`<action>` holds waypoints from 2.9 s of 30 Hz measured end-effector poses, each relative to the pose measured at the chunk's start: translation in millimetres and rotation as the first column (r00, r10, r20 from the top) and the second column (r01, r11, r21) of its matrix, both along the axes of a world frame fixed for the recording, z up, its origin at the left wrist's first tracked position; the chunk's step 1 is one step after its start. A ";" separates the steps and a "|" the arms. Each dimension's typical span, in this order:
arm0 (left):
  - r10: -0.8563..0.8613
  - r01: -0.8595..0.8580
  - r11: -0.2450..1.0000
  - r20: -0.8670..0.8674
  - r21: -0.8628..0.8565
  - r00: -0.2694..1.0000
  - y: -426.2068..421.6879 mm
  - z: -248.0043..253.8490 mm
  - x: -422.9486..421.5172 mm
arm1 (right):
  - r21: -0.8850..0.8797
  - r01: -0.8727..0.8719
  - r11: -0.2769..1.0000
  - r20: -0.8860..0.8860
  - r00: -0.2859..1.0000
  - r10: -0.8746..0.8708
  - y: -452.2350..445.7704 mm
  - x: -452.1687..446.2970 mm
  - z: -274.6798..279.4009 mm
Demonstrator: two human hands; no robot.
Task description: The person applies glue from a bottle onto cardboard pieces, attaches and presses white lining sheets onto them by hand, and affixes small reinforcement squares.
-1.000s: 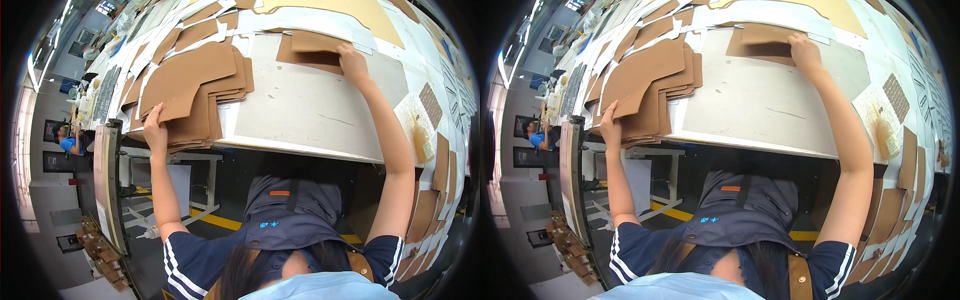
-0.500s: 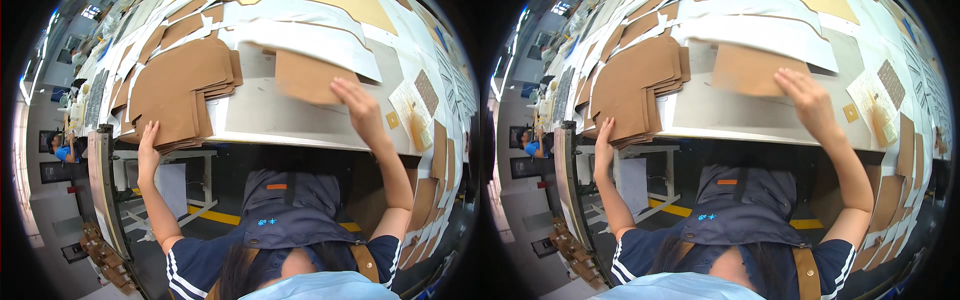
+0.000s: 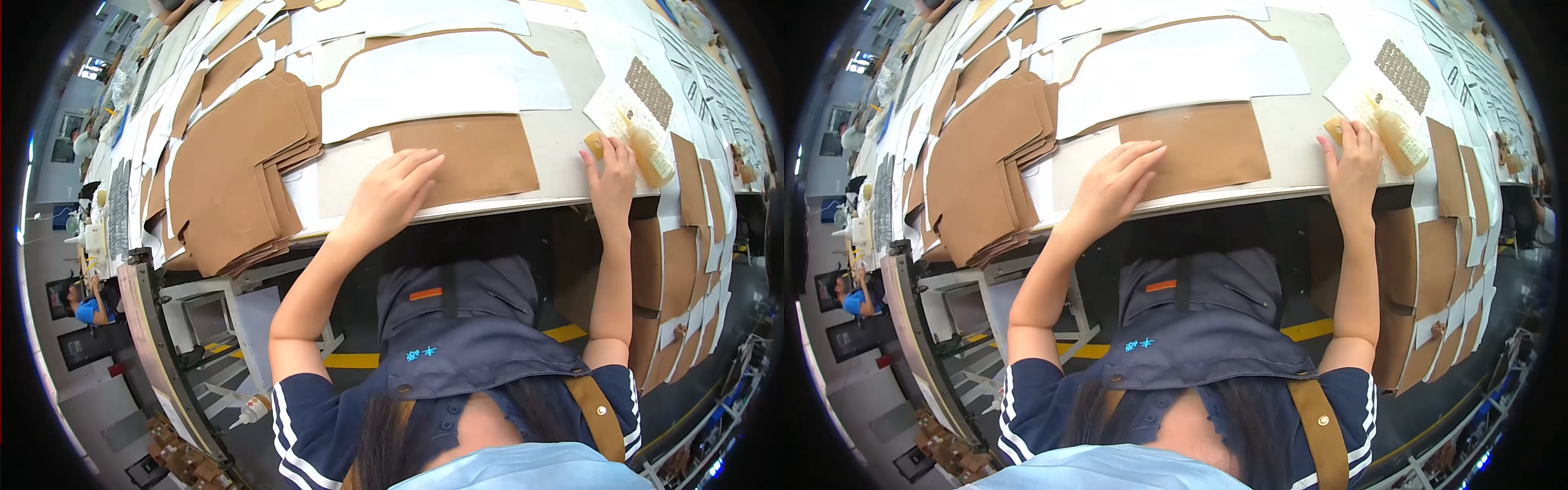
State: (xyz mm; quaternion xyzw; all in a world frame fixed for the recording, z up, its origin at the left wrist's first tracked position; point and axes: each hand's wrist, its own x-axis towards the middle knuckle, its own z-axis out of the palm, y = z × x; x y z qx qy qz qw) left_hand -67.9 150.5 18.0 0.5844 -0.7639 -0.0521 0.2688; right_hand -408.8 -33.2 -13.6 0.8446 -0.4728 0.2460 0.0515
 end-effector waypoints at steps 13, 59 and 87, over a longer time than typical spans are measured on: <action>-0.051 0.052 0.998 0.032 -0.046 0.998 -48.3 -19.7 -5.4 | 0.125 0.107 0.986 0.154 0.980 -0.125 -22.1 -9.9 -14.6; 0.071 -0.064 0.995 0.095 -0.080 0.993 -64.4 -27.4 11.0 | 0.131 -0.636 0.761 0.304 0.756 0.580 2.8 153.2 1.2; 0.015 0.003 0.995 0.174 -0.100 0.985 -60.9 -24.2 -4.3 | 0.064 -0.023 0.998 0.293 0.956 0.003 -109.5 1.5 45.8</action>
